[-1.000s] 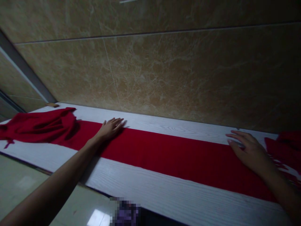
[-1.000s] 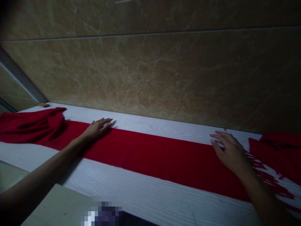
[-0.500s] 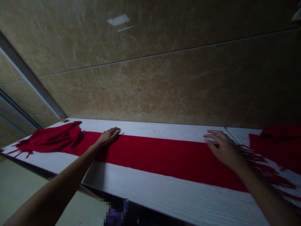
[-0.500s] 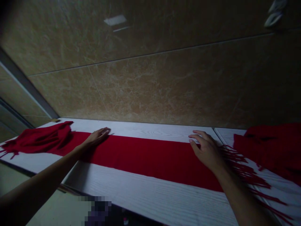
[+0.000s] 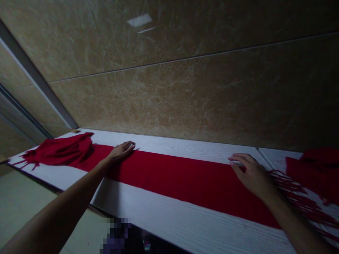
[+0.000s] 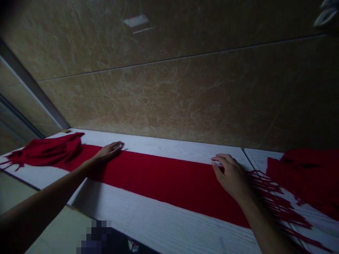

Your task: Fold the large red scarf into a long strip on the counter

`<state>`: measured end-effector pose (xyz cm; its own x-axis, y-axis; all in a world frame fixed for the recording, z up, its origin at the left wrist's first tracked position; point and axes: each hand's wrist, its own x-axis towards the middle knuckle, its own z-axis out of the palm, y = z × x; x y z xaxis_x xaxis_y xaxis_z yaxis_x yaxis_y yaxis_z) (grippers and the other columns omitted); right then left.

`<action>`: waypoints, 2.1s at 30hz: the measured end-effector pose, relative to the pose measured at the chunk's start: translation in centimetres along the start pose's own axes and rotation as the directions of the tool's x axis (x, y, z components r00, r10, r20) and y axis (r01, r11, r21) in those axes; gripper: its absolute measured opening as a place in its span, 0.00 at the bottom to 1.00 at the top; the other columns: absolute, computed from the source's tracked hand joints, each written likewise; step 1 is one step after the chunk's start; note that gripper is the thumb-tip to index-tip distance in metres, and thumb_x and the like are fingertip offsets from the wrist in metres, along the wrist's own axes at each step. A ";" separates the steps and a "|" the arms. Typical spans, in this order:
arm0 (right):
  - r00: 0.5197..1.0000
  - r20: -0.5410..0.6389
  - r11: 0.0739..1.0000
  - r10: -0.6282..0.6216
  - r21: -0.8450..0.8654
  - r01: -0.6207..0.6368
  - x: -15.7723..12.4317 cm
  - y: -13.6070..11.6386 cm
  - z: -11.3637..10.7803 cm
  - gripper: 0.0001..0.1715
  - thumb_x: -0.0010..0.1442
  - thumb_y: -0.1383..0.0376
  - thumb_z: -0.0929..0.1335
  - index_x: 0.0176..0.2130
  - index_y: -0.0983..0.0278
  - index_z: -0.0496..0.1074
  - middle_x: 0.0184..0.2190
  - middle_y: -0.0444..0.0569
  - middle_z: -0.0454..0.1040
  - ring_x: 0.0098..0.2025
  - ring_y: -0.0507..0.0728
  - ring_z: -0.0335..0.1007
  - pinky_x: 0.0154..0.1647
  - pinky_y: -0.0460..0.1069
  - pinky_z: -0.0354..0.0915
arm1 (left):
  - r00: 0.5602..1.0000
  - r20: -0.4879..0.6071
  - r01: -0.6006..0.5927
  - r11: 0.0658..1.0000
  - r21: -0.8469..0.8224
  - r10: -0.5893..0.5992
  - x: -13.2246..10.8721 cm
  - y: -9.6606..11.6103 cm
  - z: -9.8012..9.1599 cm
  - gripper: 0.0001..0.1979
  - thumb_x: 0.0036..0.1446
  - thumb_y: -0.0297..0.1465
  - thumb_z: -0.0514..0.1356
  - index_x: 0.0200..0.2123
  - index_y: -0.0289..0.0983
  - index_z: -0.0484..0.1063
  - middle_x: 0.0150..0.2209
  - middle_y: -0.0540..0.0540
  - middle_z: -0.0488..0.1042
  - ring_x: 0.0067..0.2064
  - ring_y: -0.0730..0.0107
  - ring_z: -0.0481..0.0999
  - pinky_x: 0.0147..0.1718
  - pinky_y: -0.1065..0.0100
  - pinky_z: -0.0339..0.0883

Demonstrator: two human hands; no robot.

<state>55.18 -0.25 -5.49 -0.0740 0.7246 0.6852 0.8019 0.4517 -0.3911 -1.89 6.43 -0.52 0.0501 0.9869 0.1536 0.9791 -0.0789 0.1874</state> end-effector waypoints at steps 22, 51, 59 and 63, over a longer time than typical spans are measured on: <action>0.995 0.071 0.997 0.076 0.019 -0.077 -0.2 1.1 0.1 0.19 0.65 0.52 0.62 0.39 0.59 0.77 0.43 0.55 0.79 0.45 0.64 0.77 0.49 0.59 0.73 | 1.000 0.000 0.021 1.000 0.015 -0.021 0.0 -0.3 0.3 0.35 0.65 0.53 0.42 0.62 0.39 0.72 0.64 0.40 0.73 0.62 0.49 0.75 0.60 0.54 0.68; 0.985 0.101 0.989 0.138 0.048 -0.143 -0.5 1.2 -0.6 0.17 0.64 0.53 0.63 0.37 0.58 0.76 0.39 0.52 0.79 0.42 0.62 0.78 0.46 0.57 0.72 | 1.000 0.009 0.024 0.999 0.030 -0.025 -0.3 0.2 0.0 0.36 0.65 0.53 0.42 0.61 0.40 0.73 0.65 0.40 0.72 0.62 0.49 0.74 0.59 0.55 0.68; 0.986 0.107 0.990 0.129 0.038 -0.134 -0.5 1.1 -0.7 0.17 0.65 0.53 0.63 0.38 0.59 0.77 0.40 0.52 0.79 0.42 0.62 0.77 0.45 0.56 0.73 | 1.000 0.008 0.029 0.999 0.024 -0.029 -0.3 0.3 -0.2 0.37 0.64 0.55 0.42 0.62 0.39 0.72 0.65 0.40 0.72 0.62 0.49 0.74 0.60 0.54 0.67; 0.985 0.111 0.990 0.132 0.041 -0.137 -0.5 1.1 -0.7 0.17 0.65 0.53 0.63 0.38 0.59 0.77 0.39 0.52 0.79 0.42 0.62 0.77 0.46 0.57 0.73 | 1.000 0.008 0.027 0.999 0.019 -0.027 -0.3 0.3 -0.2 0.37 0.64 0.54 0.42 0.62 0.38 0.72 0.64 0.40 0.73 0.60 0.49 0.76 0.59 0.54 0.68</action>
<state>56.55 -0.47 -5.80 -0.0333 0.8310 0.5552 0.7797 0.3691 -0.5057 -1.69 6.09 -0.35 0.0250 0.9898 0.1405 0.9836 -0.0495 0.1733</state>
